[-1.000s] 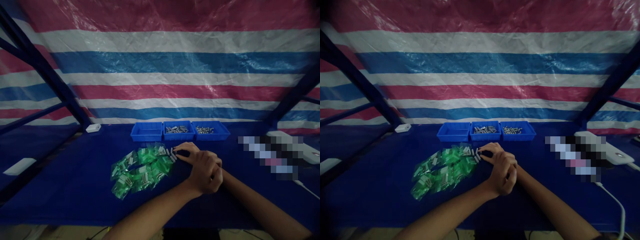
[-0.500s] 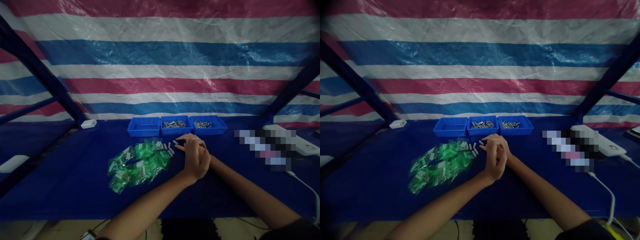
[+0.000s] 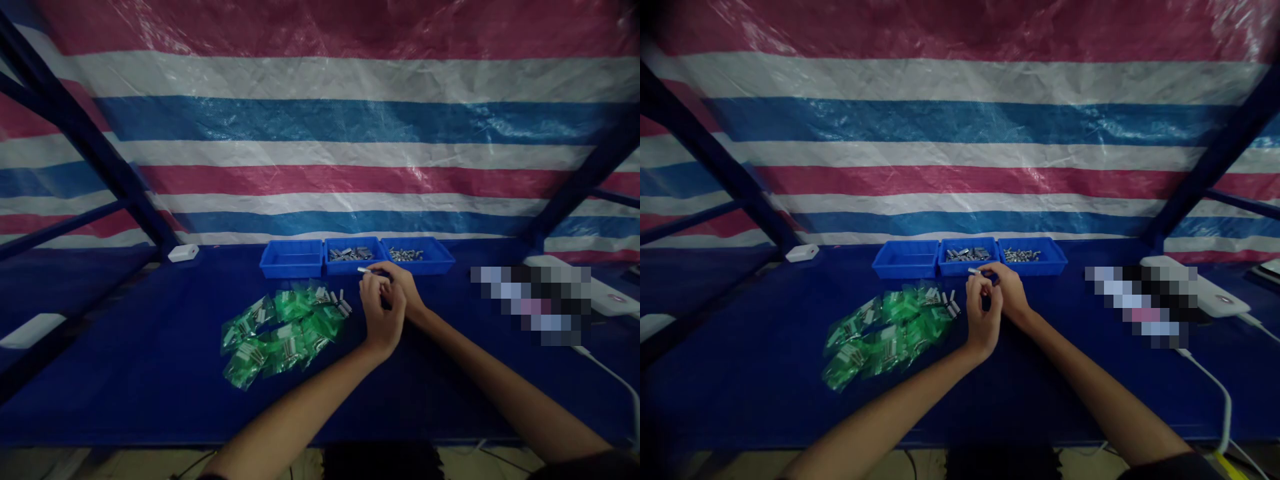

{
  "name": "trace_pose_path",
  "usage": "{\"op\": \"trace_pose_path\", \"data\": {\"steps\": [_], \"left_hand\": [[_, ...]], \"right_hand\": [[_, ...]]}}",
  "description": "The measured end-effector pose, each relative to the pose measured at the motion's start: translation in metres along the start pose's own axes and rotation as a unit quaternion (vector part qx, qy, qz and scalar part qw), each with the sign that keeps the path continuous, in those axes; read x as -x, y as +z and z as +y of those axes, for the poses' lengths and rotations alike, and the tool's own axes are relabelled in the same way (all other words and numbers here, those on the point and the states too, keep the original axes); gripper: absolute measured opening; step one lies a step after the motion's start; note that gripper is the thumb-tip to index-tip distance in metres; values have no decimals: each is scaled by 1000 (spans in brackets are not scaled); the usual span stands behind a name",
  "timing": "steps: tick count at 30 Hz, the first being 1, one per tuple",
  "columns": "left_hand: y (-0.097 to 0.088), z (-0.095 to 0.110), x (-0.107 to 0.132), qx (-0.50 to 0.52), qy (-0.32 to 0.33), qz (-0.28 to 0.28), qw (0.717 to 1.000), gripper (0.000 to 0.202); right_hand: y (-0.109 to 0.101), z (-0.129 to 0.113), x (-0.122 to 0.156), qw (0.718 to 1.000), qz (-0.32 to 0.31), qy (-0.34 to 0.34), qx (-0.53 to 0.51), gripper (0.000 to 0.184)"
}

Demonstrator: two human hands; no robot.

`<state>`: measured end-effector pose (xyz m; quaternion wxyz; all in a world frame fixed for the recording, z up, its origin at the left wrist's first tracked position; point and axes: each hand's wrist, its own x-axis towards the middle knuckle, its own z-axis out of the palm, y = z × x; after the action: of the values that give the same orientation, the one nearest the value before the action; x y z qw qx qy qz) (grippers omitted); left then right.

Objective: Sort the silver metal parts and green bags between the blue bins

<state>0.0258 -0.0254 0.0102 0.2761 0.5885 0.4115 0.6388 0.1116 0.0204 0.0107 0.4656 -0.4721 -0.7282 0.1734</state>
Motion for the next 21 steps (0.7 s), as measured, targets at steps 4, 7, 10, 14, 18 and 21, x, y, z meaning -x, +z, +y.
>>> {"op": "trace_pose_path", "data": {"steps": [4,7,10,14,18,21], "left_hand": [[1,-7,-5,59,-121,33,990,31],[1,-7,-7,107,-168,44,979,32],[0,-5,-7,128,-164,59,976,31],[0,-5,-8,116,-157,69,978,31],[2,-8,-9,134,-175,66,973,30],[3,-10,-10,135,-202,56,968,30]], "right_hand": [[-8,-8,-10,991,83,70,-75,28],[-15,-10,-14,989,49,61,-128,30],[-21,-6,-15,985,-15,59,-162,27],[-22,0,-14,975,-61,73,-198,25],[-20,-3,-14,974,-57,72,-209,26],[-19,-8,-14,973,-52,68,-212,25]]}}
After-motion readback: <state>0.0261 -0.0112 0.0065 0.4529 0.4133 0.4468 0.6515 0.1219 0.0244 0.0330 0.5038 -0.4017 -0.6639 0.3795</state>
